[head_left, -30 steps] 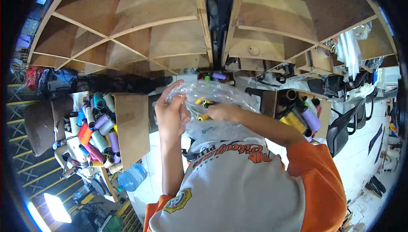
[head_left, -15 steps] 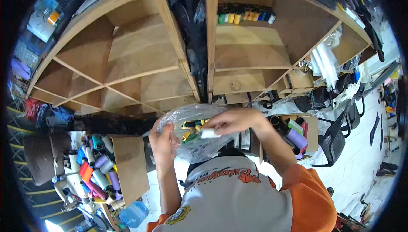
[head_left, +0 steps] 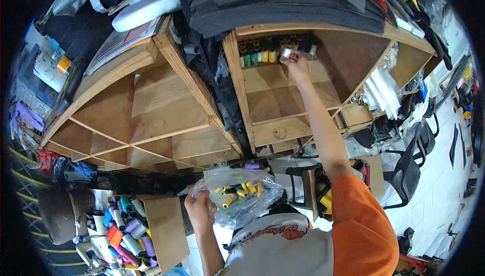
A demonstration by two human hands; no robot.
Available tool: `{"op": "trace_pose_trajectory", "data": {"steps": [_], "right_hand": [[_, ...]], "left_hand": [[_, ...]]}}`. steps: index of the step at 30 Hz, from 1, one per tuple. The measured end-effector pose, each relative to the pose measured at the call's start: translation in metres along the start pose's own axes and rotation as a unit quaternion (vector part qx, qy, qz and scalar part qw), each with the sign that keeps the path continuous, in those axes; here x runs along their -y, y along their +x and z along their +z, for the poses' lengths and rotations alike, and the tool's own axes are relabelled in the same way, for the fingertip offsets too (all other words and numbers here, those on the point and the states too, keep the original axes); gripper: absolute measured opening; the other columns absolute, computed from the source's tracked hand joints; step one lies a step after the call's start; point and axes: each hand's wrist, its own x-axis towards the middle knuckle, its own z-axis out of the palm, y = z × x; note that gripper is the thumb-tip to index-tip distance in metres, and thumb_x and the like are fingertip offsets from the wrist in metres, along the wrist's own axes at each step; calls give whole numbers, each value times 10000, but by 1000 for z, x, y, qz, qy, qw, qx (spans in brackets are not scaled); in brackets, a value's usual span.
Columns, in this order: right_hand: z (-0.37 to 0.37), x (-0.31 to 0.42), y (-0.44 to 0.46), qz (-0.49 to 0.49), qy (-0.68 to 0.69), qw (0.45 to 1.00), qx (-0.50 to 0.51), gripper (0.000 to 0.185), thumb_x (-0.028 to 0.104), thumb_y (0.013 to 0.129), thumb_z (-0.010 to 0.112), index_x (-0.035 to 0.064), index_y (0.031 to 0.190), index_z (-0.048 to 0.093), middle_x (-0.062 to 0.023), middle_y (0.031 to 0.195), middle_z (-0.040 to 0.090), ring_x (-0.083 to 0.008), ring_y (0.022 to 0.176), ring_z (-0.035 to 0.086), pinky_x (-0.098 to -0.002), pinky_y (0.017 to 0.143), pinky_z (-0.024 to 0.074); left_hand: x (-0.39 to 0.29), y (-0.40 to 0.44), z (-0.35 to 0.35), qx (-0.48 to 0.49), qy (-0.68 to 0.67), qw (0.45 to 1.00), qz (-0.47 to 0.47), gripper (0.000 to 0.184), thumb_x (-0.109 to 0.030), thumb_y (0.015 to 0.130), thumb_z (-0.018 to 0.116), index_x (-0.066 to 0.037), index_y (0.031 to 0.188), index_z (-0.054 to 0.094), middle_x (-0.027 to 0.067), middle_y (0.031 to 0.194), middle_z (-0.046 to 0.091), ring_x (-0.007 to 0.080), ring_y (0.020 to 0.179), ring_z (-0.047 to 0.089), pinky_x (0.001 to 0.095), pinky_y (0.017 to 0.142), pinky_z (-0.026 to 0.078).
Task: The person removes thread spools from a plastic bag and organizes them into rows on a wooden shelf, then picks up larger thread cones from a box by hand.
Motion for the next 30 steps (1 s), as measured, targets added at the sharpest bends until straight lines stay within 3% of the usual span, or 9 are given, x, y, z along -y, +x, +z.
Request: {"op": "trace_pose_trajectory", "data": {"steps": [4, 6, 8, 17, 23, 26, 28, 30], "right_hand": [[14, 9, -1, -32, -180, 983, -29, 295, 101, 743, 678, 19, 982, 525, -97, 773, 599, -215, 752, 586, -337, 683, 465], [17, 17, -4, -14, -212, 977, -30, 264, 108, 735, 666, 21, 946, 534, -124, 738, 600, -279, 739, 595, -360, 669, 465], [24, -13, 6, -81, -201, 975, -57, 246, 108, 741, 656, 20, 939, 538, -118, 757, 616, -297, 727, 601, -374, 657, 467], [27, -24, 13, -75, -268, 959, -60, 383, 240, 708, 749, 34, 957, 542, -150, 743, 621, -329, 725, 616, -406, 644, 487], [23, -19, 9, -68, -293, 952, -57, 365, 262, 725, 734, 37, 907, 511, -157, 745, 623, -331, 729, 609, -381, 633, 470], [14, -13, 4, -46, -282, 958, -34, 418, 214, 672, 766, 15, 989, 580, -108, 818, 647, -266, 800, 633, -358, 720, 498], [19, -137, 54, -75, -77, 993, -45, 447, 223, 674, 783, -5, 995, 571, -68, 800, 633, -206, 774, 623, -322, 697, 498], [-1, -84, 14, -4, 28, 1000, -9, 431, 228, 705, 767, -6, 1007, 569, -60, 816, 629, -191, 786, 619, -304, 687, 496]], "left_hand": [[2, 2, -5, -21, 5, 1000, -10, 293, 0, 811, 511, 27, 1101, 547, 5, 612, 474, 43, 346, 333, 207, 299, 231], [3, 3, -7, -30, 2, 999, -9, 299, -8, 808, 522, 27, 1104, 543, 3, 612, 476, 44, 345, 333, 207, 297, 232], [1, 4, -8, -43, 2, 999, -12, 301, -2, 799, 519, 27, 1097, 544, 1, 601, 470, 42, 345, 332, 205, 295, 235], [-1, 10, -9, -57, -2, 998, -8, 287, 5, 791, 510, 26, 1074, 553, 0, 590, 469, 39, 341, 328, 204, 288, 239], [6, 12, -14, -47, 1, 999, 4, 248, 3, 793, 514, 29, 1036, 556, 9, 611, 478, 41, 338, 317, 212, 283, 229], [6, 10, -15, -41, -16, 999, 0, 258, 2, 791, 517, 32, 1045, 554, 12, 612, 481, 45, 337, 322, 219, 280, 227], [4, 9, -12, -37, -19, 999, 0, 266, 2, 790, 520, 32, 1052, 554, 12, 608, 479, 47, 339, 327, 220, 282, 229], [0, 8, -8, -38, -7, 999, -4, 273, 2, 788, 521, 30, 1057, 554, 11, 602, 475, 48, 343, 333, 217, 289, 236]]}}
